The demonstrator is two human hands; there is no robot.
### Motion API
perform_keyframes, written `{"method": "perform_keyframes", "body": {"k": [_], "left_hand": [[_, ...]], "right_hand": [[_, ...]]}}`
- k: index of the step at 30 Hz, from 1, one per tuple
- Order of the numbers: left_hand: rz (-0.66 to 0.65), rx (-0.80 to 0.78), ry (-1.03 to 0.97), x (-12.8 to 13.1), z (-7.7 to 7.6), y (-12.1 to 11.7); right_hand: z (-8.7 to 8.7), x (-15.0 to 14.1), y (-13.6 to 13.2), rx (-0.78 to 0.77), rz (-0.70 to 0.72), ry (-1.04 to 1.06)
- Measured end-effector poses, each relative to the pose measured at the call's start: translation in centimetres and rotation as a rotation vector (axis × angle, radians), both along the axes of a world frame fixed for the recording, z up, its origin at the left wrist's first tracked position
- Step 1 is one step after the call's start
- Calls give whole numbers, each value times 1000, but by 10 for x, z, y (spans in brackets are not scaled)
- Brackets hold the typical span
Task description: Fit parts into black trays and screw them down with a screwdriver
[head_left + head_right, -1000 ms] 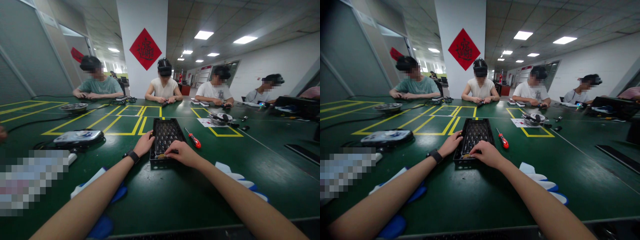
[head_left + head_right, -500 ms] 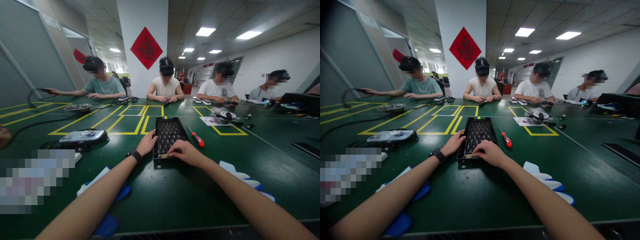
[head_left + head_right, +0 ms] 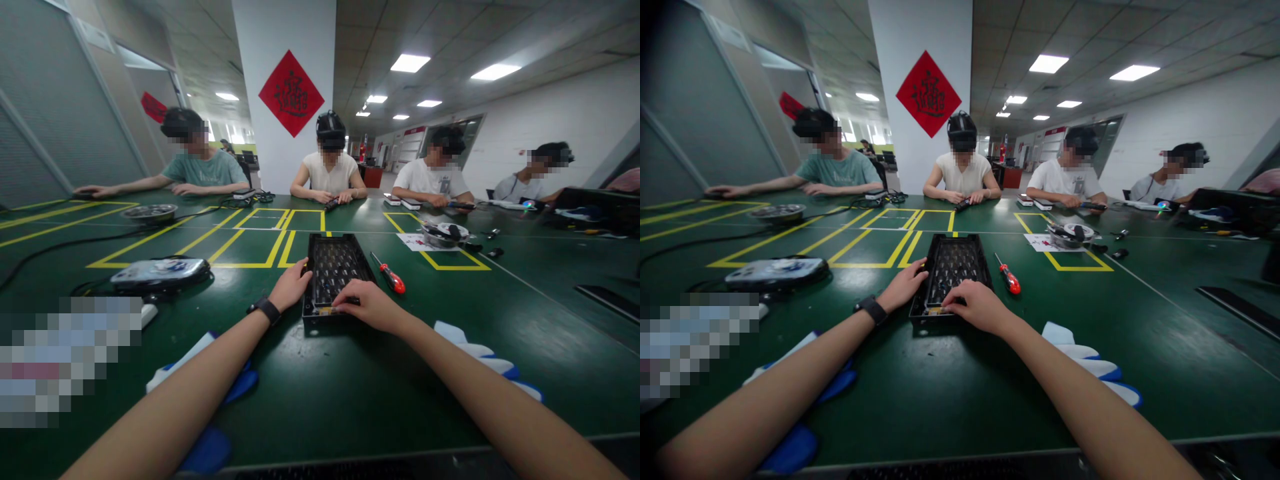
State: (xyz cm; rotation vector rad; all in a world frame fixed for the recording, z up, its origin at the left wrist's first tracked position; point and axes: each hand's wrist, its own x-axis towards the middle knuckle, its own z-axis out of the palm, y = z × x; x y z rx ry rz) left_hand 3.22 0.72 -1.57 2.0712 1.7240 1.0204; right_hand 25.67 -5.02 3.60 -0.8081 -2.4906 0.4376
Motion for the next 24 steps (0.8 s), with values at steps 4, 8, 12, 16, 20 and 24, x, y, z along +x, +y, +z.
{"method": "perform_keyframes", "body": {"k": [4,8,12,16,20,24], "left_hand": [[-5,-3,6,0,0,0],[-10,4,16,0,-1,0],[-8,2,18,-1,-2,1],[-9,4,13,-1,-1,0],[-13,-1,10,0,0,0],[-8,-7,2,0,0,0]], "right_hand": [[-1,1,0,4,9,22],[0,0,0,3,1,4],[2,-1,-2,6,-2,-11],[2,-1,-1,-1,4,11],[-1,0,1,3,11,34],[-1,0,1,-5,8,27]]}}
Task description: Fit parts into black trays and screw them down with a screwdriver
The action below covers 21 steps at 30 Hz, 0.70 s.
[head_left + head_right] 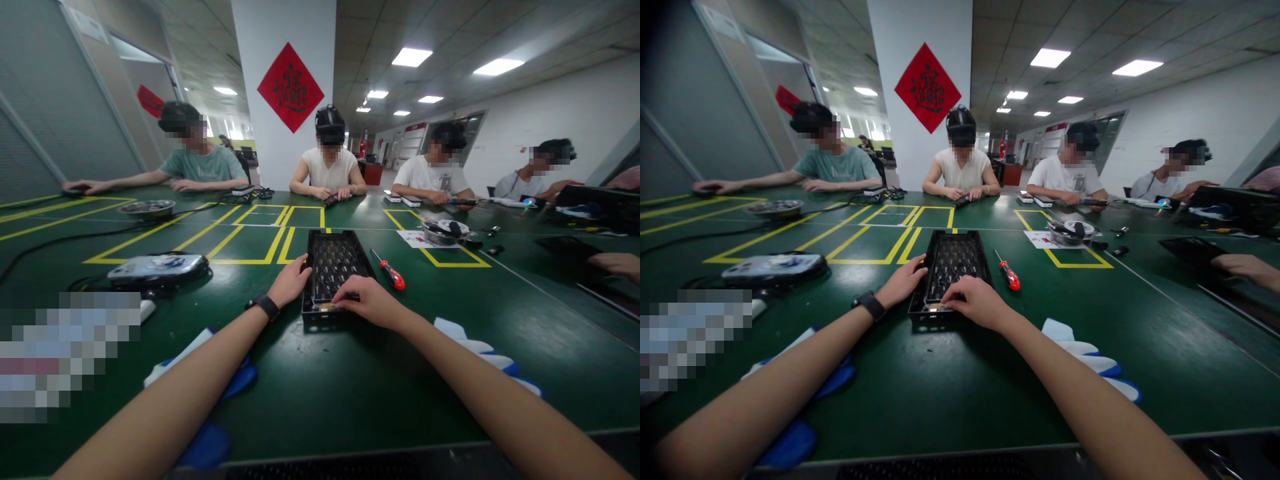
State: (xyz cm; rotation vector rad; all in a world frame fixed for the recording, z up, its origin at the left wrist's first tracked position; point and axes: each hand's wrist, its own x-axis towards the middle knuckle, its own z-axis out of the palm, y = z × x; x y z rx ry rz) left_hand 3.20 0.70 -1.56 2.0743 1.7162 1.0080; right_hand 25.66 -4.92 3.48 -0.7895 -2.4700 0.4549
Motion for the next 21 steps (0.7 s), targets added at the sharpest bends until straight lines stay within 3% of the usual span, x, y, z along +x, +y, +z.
{"method": "perform_keyframes", "body": {"k": [21], "left_hand": [[3,11,10,-1,-3,2]], "right_hand": [[0,0,0,29,-8,-38]]}}
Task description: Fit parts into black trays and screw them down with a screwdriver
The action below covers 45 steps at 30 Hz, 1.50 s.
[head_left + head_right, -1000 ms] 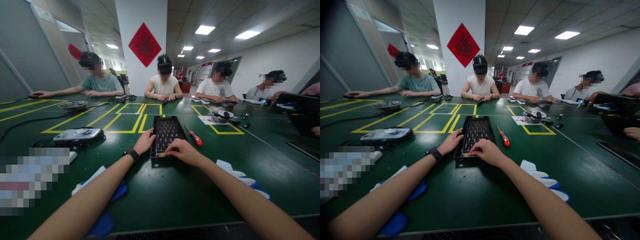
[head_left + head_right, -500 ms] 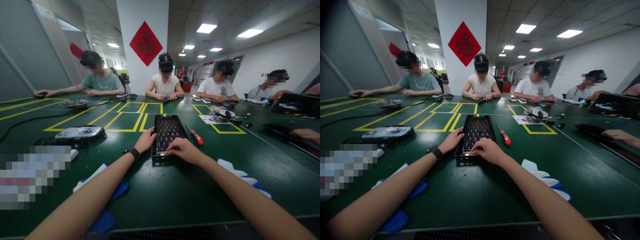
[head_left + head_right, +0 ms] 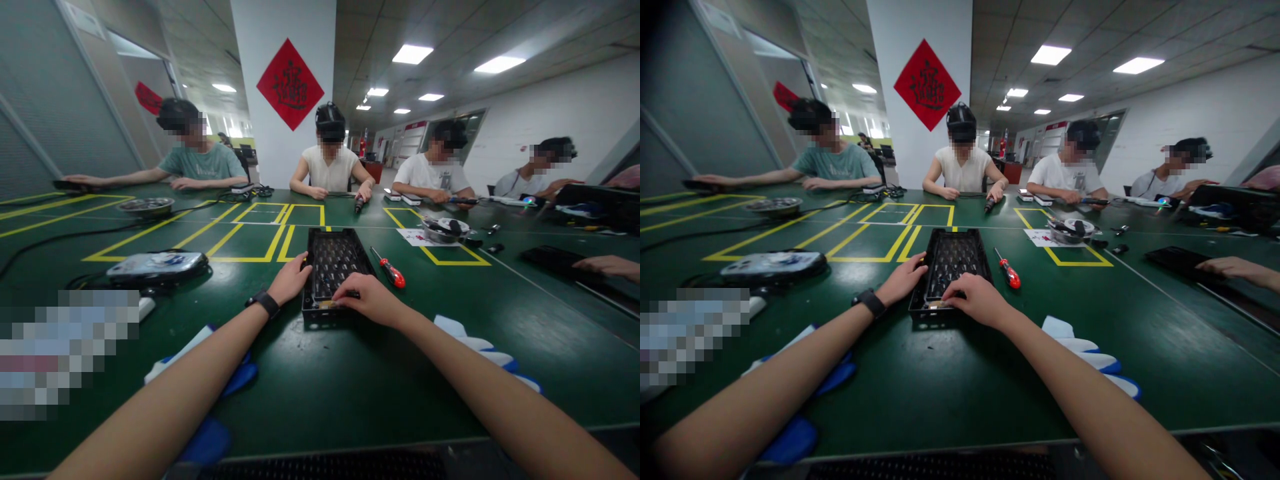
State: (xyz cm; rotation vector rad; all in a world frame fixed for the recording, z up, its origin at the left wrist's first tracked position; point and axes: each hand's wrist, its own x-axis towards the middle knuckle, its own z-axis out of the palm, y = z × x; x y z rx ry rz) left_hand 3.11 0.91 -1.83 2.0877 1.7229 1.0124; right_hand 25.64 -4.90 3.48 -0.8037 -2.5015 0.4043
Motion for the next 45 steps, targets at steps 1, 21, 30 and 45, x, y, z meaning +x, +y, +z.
{"method": "perform_keyframes", "body": {"k": [1,21,30,45], "left_hand": [[-1,1,1,0,0,0],[4,-19,5,2,4,-2],[-10,-3,-5,0,3,-2],[-11,-12,4,-1,1,1]], "right_hand": [[0,0,0,-2,0,-6],[1,0,1,-13,15,-8],[1,0,0,-14,12,15],[-2,-1,1,6,10,25]]}}
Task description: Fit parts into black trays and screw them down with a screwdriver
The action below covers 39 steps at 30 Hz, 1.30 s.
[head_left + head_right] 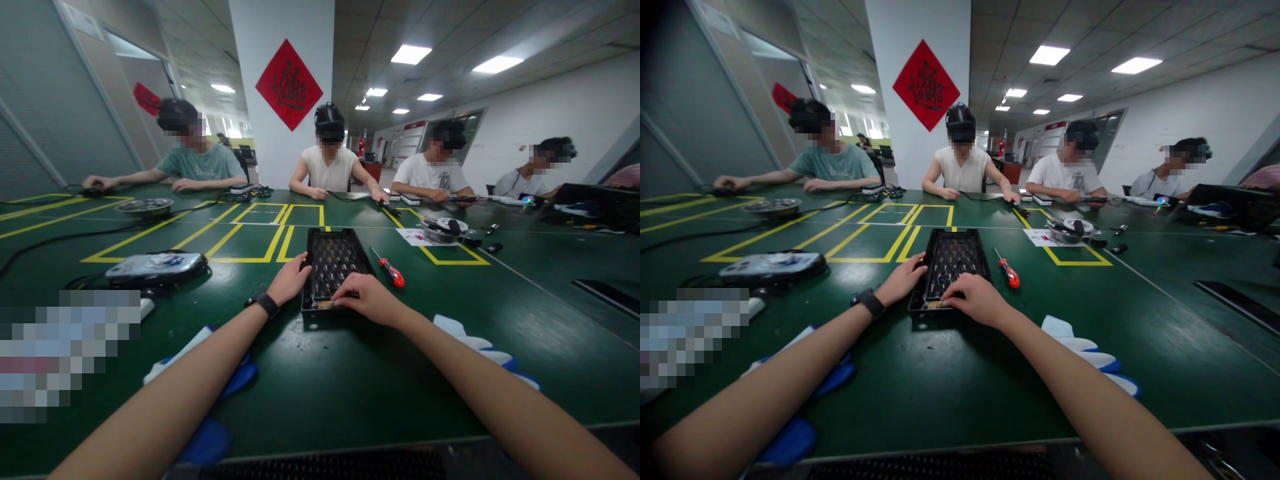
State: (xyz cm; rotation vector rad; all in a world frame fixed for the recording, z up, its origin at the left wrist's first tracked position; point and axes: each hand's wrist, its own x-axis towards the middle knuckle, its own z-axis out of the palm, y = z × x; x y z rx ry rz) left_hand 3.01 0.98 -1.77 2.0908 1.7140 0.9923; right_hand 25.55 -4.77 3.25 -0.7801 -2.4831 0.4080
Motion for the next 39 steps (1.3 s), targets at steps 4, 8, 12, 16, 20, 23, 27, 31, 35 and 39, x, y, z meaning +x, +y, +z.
{"method": "perform_keyframes", "body": {"k": [4,8,12,16,20,23,27,31,35,39], "left_hand": [[1,4,-1,1,1,-1],[5,7,-2,1,1,-1],[5,11,2,2,1,-1],[-1,16,3,1,1,-2],[1,10,1,1,1,-2],[-5,6,-4,1,1,-2],[-2,0,-26,2,1,-4],[-4,21,-90,2,9,-5],[117,101,-277,1,32,0],[155,-95,-607,5,51,6]], "right_hand": [[0,0,-1,-6,-3,19],[0,1,-1,-13,-9,30],[0,1,0,-20,-19,12],[1,1,0,-14,-20,-10],[1,1,-1,-11,-12,1],[1,1,-1,-7,-13,16],[2,1,-2,-12,-14,9],[3,0,-2,-20,-14,-6],[1,1,-1,-14,-17,-5],[-2,2,0,-5,-3,14]]}}
